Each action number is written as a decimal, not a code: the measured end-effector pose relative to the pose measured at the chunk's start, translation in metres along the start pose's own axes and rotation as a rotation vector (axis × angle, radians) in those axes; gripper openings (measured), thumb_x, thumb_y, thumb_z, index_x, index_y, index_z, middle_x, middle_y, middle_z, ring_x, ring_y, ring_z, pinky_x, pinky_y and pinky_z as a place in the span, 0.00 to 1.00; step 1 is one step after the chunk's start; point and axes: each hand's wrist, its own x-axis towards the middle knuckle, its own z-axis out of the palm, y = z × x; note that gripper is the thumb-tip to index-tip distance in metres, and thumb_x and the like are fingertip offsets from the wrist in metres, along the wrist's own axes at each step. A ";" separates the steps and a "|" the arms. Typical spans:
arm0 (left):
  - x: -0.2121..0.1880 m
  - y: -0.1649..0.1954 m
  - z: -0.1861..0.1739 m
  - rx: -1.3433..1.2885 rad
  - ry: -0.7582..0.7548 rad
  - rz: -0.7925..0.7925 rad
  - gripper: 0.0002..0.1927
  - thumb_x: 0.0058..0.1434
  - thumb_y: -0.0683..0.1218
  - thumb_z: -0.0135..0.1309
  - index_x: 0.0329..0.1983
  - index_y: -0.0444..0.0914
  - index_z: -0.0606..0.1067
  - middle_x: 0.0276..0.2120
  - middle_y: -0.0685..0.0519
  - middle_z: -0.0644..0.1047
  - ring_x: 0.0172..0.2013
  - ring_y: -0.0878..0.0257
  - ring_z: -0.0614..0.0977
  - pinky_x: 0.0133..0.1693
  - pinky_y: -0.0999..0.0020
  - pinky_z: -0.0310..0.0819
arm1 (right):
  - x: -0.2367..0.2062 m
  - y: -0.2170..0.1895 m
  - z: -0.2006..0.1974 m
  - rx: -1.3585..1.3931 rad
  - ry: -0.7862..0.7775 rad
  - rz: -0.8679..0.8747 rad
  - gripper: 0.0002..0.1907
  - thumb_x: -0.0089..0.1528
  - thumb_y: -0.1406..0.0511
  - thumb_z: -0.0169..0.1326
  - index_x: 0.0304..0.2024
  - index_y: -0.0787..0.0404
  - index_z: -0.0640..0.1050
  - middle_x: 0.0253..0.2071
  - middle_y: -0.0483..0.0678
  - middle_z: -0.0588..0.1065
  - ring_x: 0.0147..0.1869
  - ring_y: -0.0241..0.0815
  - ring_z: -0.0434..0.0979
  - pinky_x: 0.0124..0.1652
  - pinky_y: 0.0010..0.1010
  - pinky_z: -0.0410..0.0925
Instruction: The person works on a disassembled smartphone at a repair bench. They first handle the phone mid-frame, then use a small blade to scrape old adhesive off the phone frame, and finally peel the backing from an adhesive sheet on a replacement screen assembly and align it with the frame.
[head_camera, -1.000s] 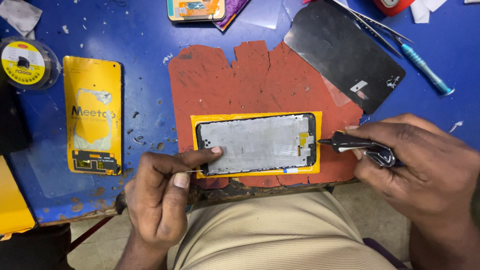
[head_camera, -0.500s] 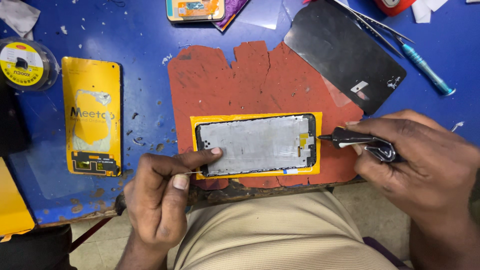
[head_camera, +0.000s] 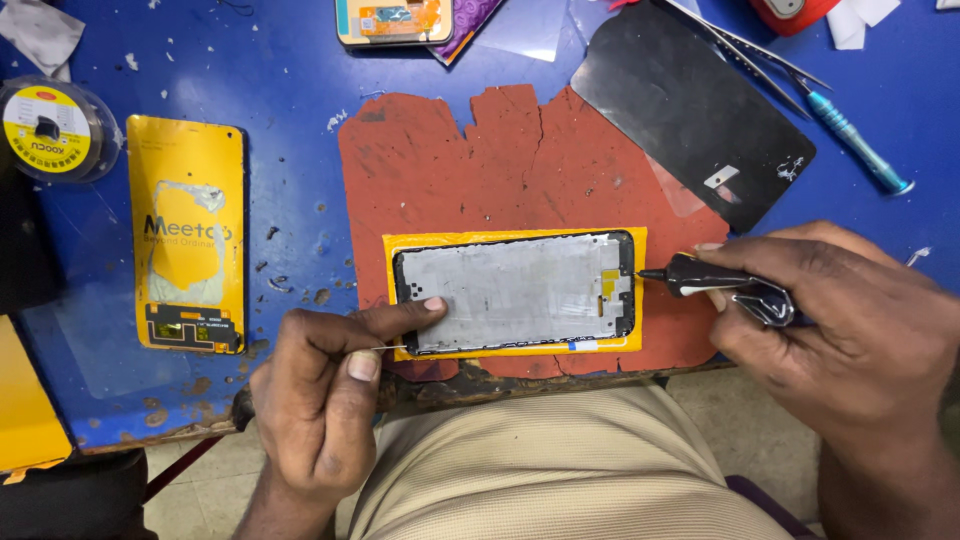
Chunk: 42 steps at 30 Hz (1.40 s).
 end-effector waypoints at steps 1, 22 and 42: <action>0.000 0.000 0.000 0.002 0.001 -0.012 0.03 0.71 0.39 0.39 0.41 0.34 0.64 0.44 0.41 0.86 0.33 0.68 0.86 0.36 0.74 0.78 | 0.000 -0.001 0.000 0.000 -0.007 0.009 0.14 0.53 0.77 0.61 0.43 0.71 0.81 0.35 0.54 0.79 0.37 0.45 0.81 0.34 0.29 0.71; 0.000 -0.002 0.001 -0.001 0.008 -0.027 0.03 0.70 0.38 0.39 0.40 0.34 0.64 0.43 0.40 0.86 0.25 0.72 0.79 0.29 0.76 0.73 | 0.003 0.006 0.002 -0.017 0.018 -0.027 0.13 0.54 0.78 0.62 0.42 0.73 0.80 0.34 0.55 0.78 0.37 0.46 0.80 0.33 0.29 0.70; 0.002 -0.001 0.001 -0.002 0.006 -0.031 0.03 0.70 0.39 0.40 0.39 0.35 0.64 0.44 0.41 0.86 0.19 0.75 0.70 0.25 0.76 0.69 | 0.009 0.004 0.002 0.008 0.018 -0.034 0.13 0.56 0.77 0.63 0.43 0.72 0.80 0.36 0.54 0.79 0.37 0.45 0.80 0.33 0.28 0.70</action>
